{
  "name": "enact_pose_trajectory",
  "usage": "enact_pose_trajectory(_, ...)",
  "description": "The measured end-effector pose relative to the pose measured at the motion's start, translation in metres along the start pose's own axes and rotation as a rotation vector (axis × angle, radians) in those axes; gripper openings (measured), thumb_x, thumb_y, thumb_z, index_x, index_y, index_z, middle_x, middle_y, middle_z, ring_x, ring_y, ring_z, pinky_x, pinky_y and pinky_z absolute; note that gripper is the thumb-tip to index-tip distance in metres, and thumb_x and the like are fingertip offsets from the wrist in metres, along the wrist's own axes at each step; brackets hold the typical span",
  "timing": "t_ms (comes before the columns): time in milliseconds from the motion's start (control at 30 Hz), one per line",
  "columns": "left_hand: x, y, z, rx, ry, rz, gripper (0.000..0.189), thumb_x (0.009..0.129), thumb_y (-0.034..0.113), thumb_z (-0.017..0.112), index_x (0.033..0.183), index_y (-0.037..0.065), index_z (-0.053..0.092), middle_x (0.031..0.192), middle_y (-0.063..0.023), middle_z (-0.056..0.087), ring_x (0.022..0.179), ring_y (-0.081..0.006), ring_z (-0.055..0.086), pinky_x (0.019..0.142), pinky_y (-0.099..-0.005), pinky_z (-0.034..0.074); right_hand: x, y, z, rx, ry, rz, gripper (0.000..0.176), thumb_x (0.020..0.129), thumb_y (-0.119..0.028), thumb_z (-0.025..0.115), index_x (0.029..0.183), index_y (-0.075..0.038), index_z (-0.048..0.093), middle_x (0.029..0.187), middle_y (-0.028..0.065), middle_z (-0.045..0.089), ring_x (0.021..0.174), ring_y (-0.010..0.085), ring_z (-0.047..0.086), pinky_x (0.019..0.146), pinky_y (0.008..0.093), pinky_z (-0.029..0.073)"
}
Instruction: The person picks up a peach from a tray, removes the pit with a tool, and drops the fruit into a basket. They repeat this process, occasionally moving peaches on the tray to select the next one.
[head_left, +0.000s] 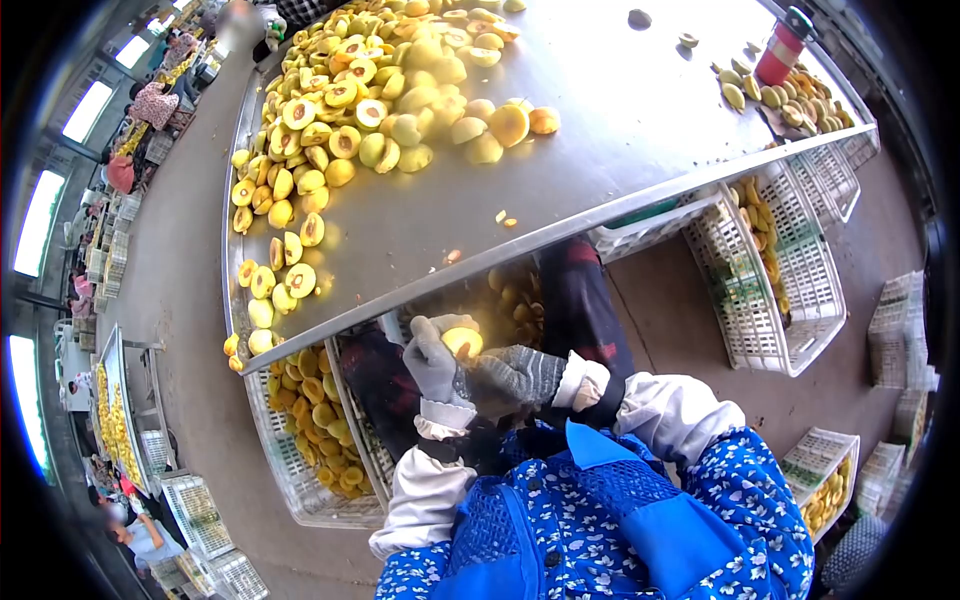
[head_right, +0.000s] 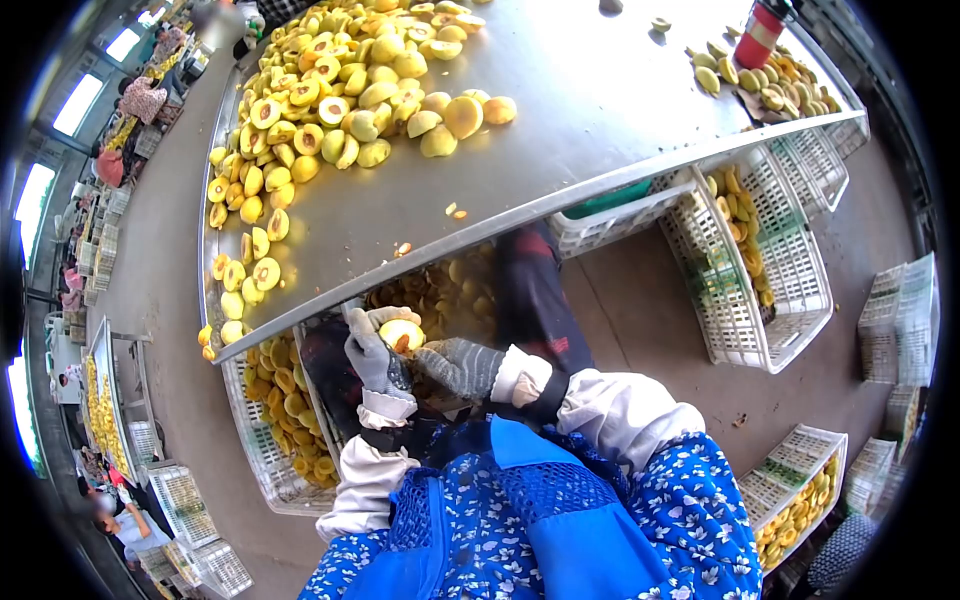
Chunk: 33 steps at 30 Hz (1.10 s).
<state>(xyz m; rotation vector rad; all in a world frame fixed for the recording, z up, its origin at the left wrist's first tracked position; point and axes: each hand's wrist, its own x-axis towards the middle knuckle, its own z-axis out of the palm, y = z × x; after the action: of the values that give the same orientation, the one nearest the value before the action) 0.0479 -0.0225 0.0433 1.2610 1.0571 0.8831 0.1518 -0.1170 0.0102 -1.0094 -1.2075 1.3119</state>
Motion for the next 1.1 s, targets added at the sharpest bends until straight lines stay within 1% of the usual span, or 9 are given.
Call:
enact_pose_trajectory(267,0.007,0.011,-0.002,-0.589,-0.233,-0.259,0.059,0.088,0.058,0.039,0.077,0.004,0.063,0.070,-0.0155,0.063,0.056,-0.0260,0.059,0.051,-0.0314,0.050,0.010,0.005,0.009,0.673,0.005,0.418,0.053,0.093,-0.053,0.038,0.076,-0.008,0.061,0.057,0.0014,0.054,0.045,0.0076,0.048,0.039,0.0210,0.036)
enact_pose_trajectory(433,0.015,0.013,-0.032,-0.987,-0.253,-0.467,0.049,0.084,0.057,0.048,0.082,0.011,0.064,0.074,-0.0127,0.063,0.061,-0.0256,0.062,0.050,-0.0347,0.051,0.006,0.009,0.017,0.652,-0.120,0.388,0.045,0.091,-0.050,0.043,0.094,-0.008,0.056,0.063,-0.0003,0.051,0.040,0.0066,0.043,0.035,0.0225,0.033)
enact_pose_trajectory(500,0.012,0.038,-0.063,-0.172,0.400,-0.145,0.044,0.085,0.051,0.051,0.085,0.010,0.065,0.074,-0.0135,0.063,0.063,-0.0275,0.063,0.053,-0.0367,0.051,-0.002,0.008,0.014,0.722,0.015,0.606,0.053,0.087,-0.062,0.041,0.085,-0.011,0.056,0.054,-0.0006,0.046,0.037,0.0082,0.041,0.034,0.0254,0.032)
enact_pose_trajectory(567,0.048,0.011,-0.157,1.084,0.533,0.279,0.035,0.084,0.041,0.056,0.092,0.008,0.065,0.084,-0.0146,0.063,0.074,-0.0288,0.063,0.064,-0.0395,0.051,-0.006,0.025,0.008,0.757,0.308,0.820,0.056,0.082,-0.070,0.040,0.080,-0.016,0.055,0.052,0.0000,0.044,0.036,0.0102,0.040,0.034,0.0269,0.032)
enact_pose_trajectory(633,0.054,0.041,-0.154,1.526,0.593,0.697,0.031,0.081,0.031,0.060,0.098,0.005,0.063,0.097,-0.0163,0.061,0.091,-0.0321,0.059,0.078,-0.0417,0.047,-0.005,0.030,0.008,0.477,0.183,0.695,0.056,0.084,-0.067,0.038,0.088,-0.015,0.057,0.058,0.0032,0.051,0.038,0.0135,0.045,0.034,0.0292,0.033)
enact_pose_trajectory(767,0.109,0.090,-0.034,1.323,0.298,1.026,0.035,0.076,0.026,0.064,0.104,0.005,0.059,0.108,-0.0178,0.056,0.103,-0.0353,0.053,0.087,-0.0442,0.043,-0.001,0.053,0.005,0.173,-0.001,0.574,0.060,0.091,-0.060,0.028,0.099,-0.008,0.059,0.070,0.0119,0.063,0.042,0.0214,0.053,0.037,0.0350,0.038)
enact_pose_trajectory(800,0.126,0.099,0.006,1.292,0.151,1.090,0.040,0.075,0.028,0.065,0.108,0.007,0.058,0.112,-0.0170,0.055,0.106,-0.0346,0.051,0.089,-0.0442,0.041,0.008,0.033,-0.004,0.126,-0.052,0.847,0.065,0.091,-0.060,0.026,0.114,-0.006,0.054,0.070,0.0154,0.063,0.042,0.0223,0.054,0.036,0.0359,0.039)
enact_pose_trajectory(967,0.216,0.082,0.178,1.267,-0.318,1.257,0.055,0.075,0.044,0.063,0.123,0.019,0.051,0.130,-0.0146,0.043,0.119,-0.0395,0.039,0.099,-0.0510,0.029,-0.007,0.123,0.011,-0.548,0.024,0.001,0.065,0.087,-0.010,0.043,0.145,-0.013,0.013,0.093,0.0321,0.058,0.084,0.0427,0.059,0.073,0.0458,0.047)
enact_pose_trajectory(1100,0.240,0.043,0.263,1.607,-0.474,1.126,0.057,0.082,0.056,0.044,0.128,0.022,0.045,0.135,-0.0126,0.040,0.122,-0.0421,0.037,0.101,-0.0522,0.028,0.005,0.143,0.018,-0.494,0.013,0.072,0.062,0.088,-0.015,0.043,0.144,-0.013,0.016,0.094,0.0309,0.058,0.085,0.0423,0.059,0.074,0.0455,0.046)
